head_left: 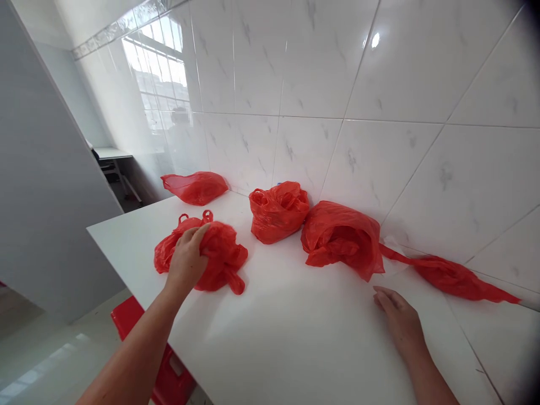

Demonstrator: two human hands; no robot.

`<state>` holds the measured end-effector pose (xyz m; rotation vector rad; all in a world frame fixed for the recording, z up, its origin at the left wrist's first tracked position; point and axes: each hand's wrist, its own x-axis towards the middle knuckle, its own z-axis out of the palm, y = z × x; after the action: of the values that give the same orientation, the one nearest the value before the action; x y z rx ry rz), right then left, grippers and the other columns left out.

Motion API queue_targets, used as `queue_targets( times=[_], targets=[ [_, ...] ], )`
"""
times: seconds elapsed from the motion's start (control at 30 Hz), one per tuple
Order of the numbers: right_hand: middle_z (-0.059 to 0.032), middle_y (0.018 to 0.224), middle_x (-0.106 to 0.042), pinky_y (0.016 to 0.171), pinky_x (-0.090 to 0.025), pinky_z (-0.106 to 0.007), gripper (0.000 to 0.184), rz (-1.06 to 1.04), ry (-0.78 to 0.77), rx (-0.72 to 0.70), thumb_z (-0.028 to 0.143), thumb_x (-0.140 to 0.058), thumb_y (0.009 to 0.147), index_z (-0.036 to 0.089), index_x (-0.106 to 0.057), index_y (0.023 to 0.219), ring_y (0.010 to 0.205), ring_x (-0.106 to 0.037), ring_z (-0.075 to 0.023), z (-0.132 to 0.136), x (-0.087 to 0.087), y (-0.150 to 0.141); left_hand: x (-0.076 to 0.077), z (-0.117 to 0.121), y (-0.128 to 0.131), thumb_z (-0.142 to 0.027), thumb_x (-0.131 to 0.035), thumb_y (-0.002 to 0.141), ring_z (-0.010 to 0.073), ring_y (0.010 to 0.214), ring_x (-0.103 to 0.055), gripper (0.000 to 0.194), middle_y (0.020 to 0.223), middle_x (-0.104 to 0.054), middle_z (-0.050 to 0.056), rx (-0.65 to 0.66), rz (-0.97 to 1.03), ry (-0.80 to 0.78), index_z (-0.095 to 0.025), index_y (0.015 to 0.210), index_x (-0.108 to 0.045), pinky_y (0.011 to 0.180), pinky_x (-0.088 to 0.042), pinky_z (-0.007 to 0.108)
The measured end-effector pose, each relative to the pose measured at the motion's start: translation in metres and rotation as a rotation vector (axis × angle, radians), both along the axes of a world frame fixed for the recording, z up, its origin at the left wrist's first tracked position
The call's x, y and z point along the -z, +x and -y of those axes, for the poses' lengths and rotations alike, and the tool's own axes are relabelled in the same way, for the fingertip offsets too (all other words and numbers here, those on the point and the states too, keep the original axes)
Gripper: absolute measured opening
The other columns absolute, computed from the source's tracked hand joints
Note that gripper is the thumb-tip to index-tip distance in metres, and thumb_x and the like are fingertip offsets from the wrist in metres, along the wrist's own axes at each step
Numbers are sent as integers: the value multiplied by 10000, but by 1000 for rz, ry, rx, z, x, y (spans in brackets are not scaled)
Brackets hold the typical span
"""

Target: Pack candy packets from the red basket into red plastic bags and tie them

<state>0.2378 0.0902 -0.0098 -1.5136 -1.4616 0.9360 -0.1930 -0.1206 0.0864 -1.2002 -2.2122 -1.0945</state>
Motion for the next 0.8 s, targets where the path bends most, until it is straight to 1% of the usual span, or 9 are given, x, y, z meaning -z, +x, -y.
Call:
queue_targets(
  times=[0.13, 0.2, 0.27, 0.43, 0.53, 0.6, 0.67, 0.73, 0.8],
  targets=[
    [-53, 905, -699, 789, -465, -353, 431, 5, 20, -11, 487, -574, 692, 210, -665, 1009, 891, -644, -245, -3, 3, -2, 37, 0, -16, -163, -470, 761, 347, 1336, -323, 681, 1478, -331, 122, 13, -69, -502, -271, 1418, -329, 965, -395, 528],
    [-54, 905, -700, 770, -471, -344, 407, 29, 54, -4, 469, -571, 681, 199, -673, 967, 873, -641, -242, -2, 1, -5, 53, -1, -20, -213, -437, 809, 339, 1355, -295, 639, 1507, -278, 124, 33, -107, -584, -270, 1431, -305, 977, -376, 536],
    [-60, 922, -701, 762, -476, -335, 368, 62, 107, 2, 443, -556, 679, 189, -683, 912, 865, -634, -237, 1, -2, -9, 61, -2, -25, -249, -438, 820, 331, 1355, -299, 626, 1509, -275, 130, 49, -133, -600, -251, 1432, -307, 981, -380, 515],
    [-45, 939, -698, 793, -475, -337, 307, 146, 201, -19, 404, -492, 736, 209, -682, 879, 871, -626, -220, 7, -5, -18, 55, -4, -33, -412, -591, 738, 385, 1328, -327, 661, 1488, -335, 71, 34, -121, -591, -355, 1364, -387, 920, -385, 611],
    [-31, 961, -692, 811, -471, -349, 290, 223, 259, -43, 379, -444, 795, 231, -667, 907, 886, -625, -216, 9, -1, -28, 41, -7, -16, -402, -660, 677, 413, 1363, -244, 716, 1519, -268, 37, 102, -230, -476, -405, 1342, -394, 937, -307, 693],
    [-27, 992, -680, 831, -466, -356, 289, 276, 324, -82, 343, -412, 829, 239, -657, 941, 907, -620, -210, 10, 2, -41, 31, -14, 6, -386, -658, 686, 412, 1378, -209, 709, 1534, -223, 48, 182, -285, -385, -373, 1347, -401, 974, -286, 687],
    [-35, 1021, -658, 829, -472, -356, 295, 318, 407, -128, 298, -392, 844, 237, -646, 982, 914, -614, -205, 11, 4, -60, 25, -27, 34, -371, -617, 740, 375, 1362, -275, 646, 1524, -247, 66, 345, -283, -305, -322, 1351, -411, 1019, -327, 600],
    [-56, 1056, -624, 811, -485, -352, 319, 347, 490, -173, 248, -388, 841, 228, -621, 1058, 934, -602, -206, 11, 4, -81, 29, -48, 62, -326, -560, 807, 307, 1307, -395, 588, 1515, -268, 73, 592, -200, -332, -322, 1368, -385, 989, -427, 478],
    [-85, 1115, -588, 843, -483, -361, 366, 379, 555, -213, 201, -401, 827, 209, -581, 1146, 1020, -570, -219, 10, 5, -100, 43, -75, 88, -243, -559, 806, 272, 1287, -432, 624, 1520, -259, 89, 786, -127, -374, -316, 1388, -349, 951, -474, 414]
  ],
)
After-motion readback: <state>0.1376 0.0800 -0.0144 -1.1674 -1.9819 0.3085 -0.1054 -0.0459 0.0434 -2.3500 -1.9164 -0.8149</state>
